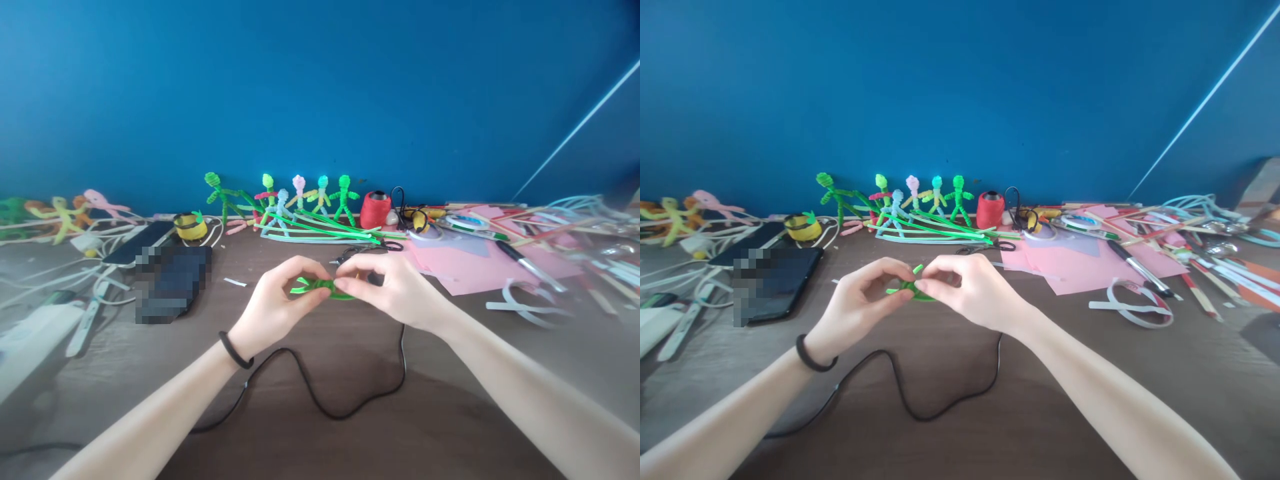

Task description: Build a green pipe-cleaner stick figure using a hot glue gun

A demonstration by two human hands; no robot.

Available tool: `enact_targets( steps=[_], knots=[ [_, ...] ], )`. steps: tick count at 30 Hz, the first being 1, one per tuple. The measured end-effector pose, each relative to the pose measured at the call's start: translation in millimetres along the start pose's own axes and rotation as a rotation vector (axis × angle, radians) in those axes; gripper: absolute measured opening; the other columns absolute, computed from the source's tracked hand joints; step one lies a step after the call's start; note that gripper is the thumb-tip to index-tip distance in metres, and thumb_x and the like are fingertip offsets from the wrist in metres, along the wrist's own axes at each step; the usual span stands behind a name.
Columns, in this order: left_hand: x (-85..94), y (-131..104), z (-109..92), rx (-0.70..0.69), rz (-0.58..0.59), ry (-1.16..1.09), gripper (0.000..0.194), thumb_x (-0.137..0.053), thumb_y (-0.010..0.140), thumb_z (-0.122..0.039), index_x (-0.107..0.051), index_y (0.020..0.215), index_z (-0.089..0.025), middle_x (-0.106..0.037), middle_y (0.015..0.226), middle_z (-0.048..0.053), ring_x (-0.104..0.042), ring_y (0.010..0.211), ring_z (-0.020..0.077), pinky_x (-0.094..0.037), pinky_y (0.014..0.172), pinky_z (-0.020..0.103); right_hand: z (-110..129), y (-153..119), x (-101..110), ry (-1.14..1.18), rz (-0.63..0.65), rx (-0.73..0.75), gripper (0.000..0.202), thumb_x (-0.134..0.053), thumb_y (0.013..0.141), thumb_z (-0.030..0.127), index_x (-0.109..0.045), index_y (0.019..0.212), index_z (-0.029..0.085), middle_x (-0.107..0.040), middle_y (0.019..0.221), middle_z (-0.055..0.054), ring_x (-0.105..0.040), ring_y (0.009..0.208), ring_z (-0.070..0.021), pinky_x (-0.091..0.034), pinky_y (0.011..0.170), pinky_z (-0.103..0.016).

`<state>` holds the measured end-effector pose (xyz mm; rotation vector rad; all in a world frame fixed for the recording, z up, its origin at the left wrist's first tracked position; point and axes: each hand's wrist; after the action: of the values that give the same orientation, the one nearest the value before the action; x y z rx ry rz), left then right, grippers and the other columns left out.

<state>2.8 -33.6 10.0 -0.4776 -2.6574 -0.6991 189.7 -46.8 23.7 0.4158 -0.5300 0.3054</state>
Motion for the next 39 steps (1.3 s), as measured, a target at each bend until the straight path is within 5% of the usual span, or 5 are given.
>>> enact_targets(
  steps=[7,12,17,25,39],
  knots=[
    [2.9,3.9,0.8,0.085,-0.067,-0.059,0.012,-0.065,0.07,-0.023,-0.062,0.08,-0.017,-0.065,0.084,0.003,-0.059,0.076,0.0127,-0.047,0.066,0.022,-25.5,12.1,18.7,0.263,-0.137,-0.206,0.032,-0.037,0.086,0.034,-0.061,0.078,0.015,-0.066,0.075,-0.006,-0.062,0.069,-0.015,-0.044,0.059,-0.026],
    [5.6,5.6,4.0,0.162,-0.12,-0.108,0.019,-0.067,0.069,-0.026,-0.063,0.085,-0.016,-0.065,0.086,0.005,-0.059,0.074,0.0142,-0.048,0.059,0.022,-46.1,15.1,22.2,-0.309,-0.189,-0.404,0.022,-0.043,0.08,0.034,-0.052,0.068,0.018,-0.063,0.071,-0.005,-0.058,0.066,-0.0168,-0.04,0.058,-0.027],
    [11.2,9.5,10.8,0.184,-0.218,-0.185,0.019,-0.068,0.068,-0.026,-0.065,0.085,-0.017,-0.065,0.083,0.004,-0.056,0.068,0.0104,-0.044,0.054,0.02,-55.5,12.9,19.3,-0.72,-0.069,-0.562,0.026,-0.043,0.079,0.044,-0.047,0.07,0.02,-0.062,0.072,-0.005,-0.058,0.074,-0.0224,-0.037,0.057,-0.029],
    [14.9,11.7,17.0,0.198,-0.301,-0.339,0.017,-0.068,0.068,-0.025,-0.067,0.083,-0.019,-0.064,0.078,0.001,-0.054,0.062,0.008,-0.04,0.05,0.019,-74.2,11.7,4.9,-0.778,-0.027,-0.54,0.061,-0.044,0.07,0.064,-0.049,0.107,0.015,-0.049,0.114,-0.016,-0.052,0.102,-0.0317,-0.042,0.076,-0.038],
    [14.7,11.8,18.1,0.221,-0.356,-0.298,0.022,-0.069,0.066,-0.029,-0.066,0.084,-0.017,-0.065,0.078,0.004,-0.056,0.063,0.011,-0.039,0.048,0.021,-76.2,9.7,13.0,-0.511,0.109,-0.479,0.046,-0.064,0.059,0.034,-0.052,0.1,0.018,-0.047,0.099,-0.008,-0.054,0.086,-0.0226,-0.042,0.072,-0.032]
  ],
)
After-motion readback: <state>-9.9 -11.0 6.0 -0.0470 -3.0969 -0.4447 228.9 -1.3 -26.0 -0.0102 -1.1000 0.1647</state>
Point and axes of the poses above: each hand's wrist, its own y-axis towards the middle knuckle, its own x-axis out of the back of the hand, z = x × y
